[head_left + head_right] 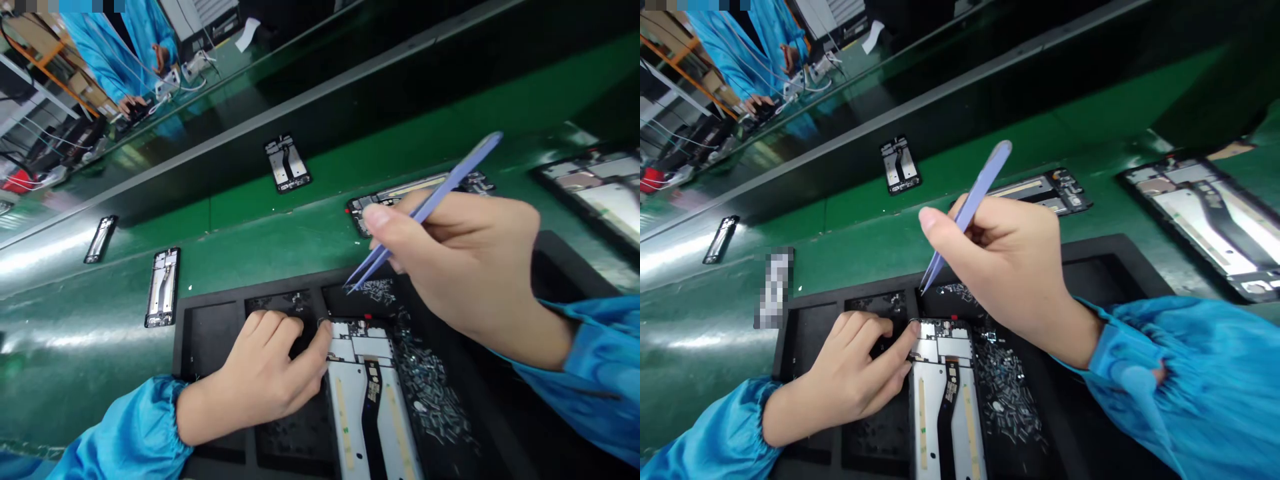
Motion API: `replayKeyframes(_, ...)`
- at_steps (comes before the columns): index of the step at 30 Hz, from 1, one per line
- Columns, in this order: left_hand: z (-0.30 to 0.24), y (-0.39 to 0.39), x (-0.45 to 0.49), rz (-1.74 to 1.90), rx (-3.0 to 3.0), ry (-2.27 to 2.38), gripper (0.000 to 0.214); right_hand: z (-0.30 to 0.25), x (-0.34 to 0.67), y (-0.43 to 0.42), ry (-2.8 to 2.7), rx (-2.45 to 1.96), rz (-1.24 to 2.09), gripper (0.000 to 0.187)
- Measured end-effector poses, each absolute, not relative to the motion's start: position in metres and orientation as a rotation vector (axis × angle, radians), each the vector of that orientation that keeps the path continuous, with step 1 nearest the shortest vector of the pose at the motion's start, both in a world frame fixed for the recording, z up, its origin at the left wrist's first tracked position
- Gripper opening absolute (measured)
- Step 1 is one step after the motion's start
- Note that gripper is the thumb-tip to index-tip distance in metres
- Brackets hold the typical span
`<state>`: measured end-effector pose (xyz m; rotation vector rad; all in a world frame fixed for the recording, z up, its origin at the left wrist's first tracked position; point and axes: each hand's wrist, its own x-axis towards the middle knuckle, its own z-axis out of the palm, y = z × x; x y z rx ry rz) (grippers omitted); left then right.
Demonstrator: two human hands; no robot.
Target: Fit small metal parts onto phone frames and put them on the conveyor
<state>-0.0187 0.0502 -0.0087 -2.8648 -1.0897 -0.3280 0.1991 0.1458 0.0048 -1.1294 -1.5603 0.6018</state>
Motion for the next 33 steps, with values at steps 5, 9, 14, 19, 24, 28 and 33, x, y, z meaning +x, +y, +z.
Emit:
replayKeyframes(5,-0.008,0.051,-0.019,-0.354,-2.901,-1.093,0.037,0.006,0.198,0.152,-1.563,-1.125,0.749,0.043)
replayKeyframes(9,-0.006,0.052,-0.017,-0.316,-2.911,-1.131,0.038,0.007,0.199,0.152,-1.599,-1.112,0.843,0.044)
replayKeyframes(14,-0.004,0.048,-0.014,-0.221,-2.938,-1.181,0.04,0.005,0.197,0.153,-1.609,-1.149,0.883,0.043)
replayKeyframes(19,-0.005,0.04,-0.014,-0.145,-2.873,-1.133,0.044,0.003,0.196,0.154,-1.603,-1.166,0.931,0.044)
replayKeyframes(24,-0.005,0.042,-0.014,-0.168,-2.943,-1.182,0.043,0.002,0.194,0.154,-1.559,-1.187,1.008,0.047)
replayKeyframes(28,-0.006,0.048,-0.016,-0.19,-3.012,-1.272,0.041,0.004,0.193,0.155,-1.525,-1.17,1.073,0.045)
replayKeyframes(33,0.001,0.033,-0.022,-0.281,-2.999,-1.309,0.043,0.005,0.198,0.161,-1.321,-1.109,1.081,0.027)
